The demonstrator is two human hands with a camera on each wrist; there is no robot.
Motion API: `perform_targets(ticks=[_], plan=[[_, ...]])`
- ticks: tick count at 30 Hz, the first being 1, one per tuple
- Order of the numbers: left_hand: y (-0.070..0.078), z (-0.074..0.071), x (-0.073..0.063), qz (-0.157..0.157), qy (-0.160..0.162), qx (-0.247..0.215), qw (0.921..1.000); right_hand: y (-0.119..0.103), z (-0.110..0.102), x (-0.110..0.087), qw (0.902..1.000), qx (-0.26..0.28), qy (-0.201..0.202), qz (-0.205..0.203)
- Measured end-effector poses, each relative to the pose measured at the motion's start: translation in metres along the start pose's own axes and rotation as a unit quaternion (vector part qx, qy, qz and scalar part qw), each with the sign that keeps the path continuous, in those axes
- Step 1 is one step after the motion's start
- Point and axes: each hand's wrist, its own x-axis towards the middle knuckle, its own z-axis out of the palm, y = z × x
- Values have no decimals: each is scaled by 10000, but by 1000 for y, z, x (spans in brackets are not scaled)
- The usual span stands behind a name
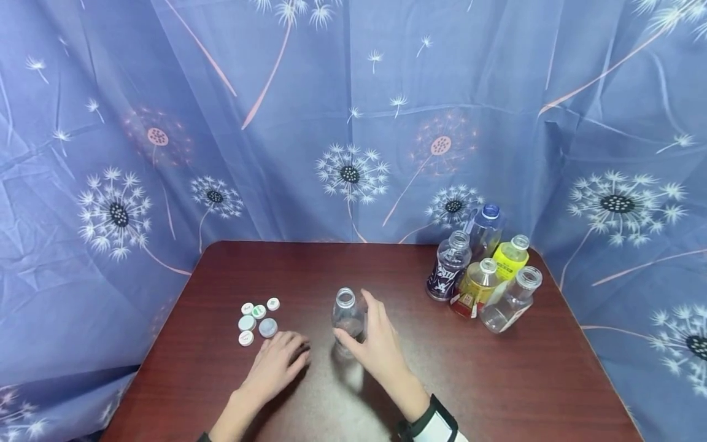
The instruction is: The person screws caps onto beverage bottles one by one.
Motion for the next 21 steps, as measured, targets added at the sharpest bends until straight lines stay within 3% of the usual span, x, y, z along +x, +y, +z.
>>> perform_targets(ticks=[7,9,12,14,16,21], plan=[[-56,-27,37,164,423,369,9983,0,-4,11,9998,193,-6,-55],[-73,-32,44,-8,233,513,9984,-1,-5,13,9997,191,48,-139],[-93,-34,49,-468,-304,626,9965,-2,-6,16,9996,153,2,-225],[-102,-32,49,-777,-678,693,9923,-2,-6,15,9995,107,-78,-283],[-108,-29,48,-924,-816,696,9899,-2,-5,14,9994,68,-144,-313],[-112,-27,49,-774,-625,697,9926,-3,-4,13,9993,40,-75,-370]])
